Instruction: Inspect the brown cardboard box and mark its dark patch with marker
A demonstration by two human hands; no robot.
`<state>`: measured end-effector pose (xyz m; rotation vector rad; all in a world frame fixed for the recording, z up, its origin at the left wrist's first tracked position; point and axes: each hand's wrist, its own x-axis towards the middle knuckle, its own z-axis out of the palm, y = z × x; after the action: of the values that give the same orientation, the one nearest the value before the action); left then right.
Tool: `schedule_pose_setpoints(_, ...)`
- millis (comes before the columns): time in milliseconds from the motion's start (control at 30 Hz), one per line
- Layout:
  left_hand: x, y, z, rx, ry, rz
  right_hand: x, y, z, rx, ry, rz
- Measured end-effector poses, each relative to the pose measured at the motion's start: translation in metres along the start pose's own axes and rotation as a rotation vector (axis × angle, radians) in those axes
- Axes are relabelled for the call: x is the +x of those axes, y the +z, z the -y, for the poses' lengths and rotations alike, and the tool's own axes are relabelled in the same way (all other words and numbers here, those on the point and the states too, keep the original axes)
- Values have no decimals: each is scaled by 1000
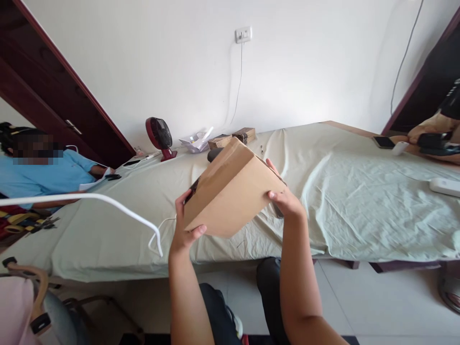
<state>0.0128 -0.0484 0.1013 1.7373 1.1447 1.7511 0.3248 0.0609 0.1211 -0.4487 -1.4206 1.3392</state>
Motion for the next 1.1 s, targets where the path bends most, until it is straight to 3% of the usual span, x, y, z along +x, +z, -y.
schedule_pose_setpoints(133, -1, 6, 2, 17, -250, 189, -2, 5, 4, 56, -134, -20)
schedule_pose_setpoints(400, 1, 12, -10, 133, -302, 275, -8, 10, 23, -124, -169, 54)
schedule_pose_setpoints(733, 5, 14, -14, 267, -88, 241, -8, 6, 5, -99, -36, -30)
schedule_pose_setpoints(933, 6, 20, -19, 437, 74, 154, -4, 9, 6, -27, -117, -89)
schedule_pose_setpoints(1100, 5, 24, -26, 618, 121, 93, 0, 5, 12, -79, -81, -174)
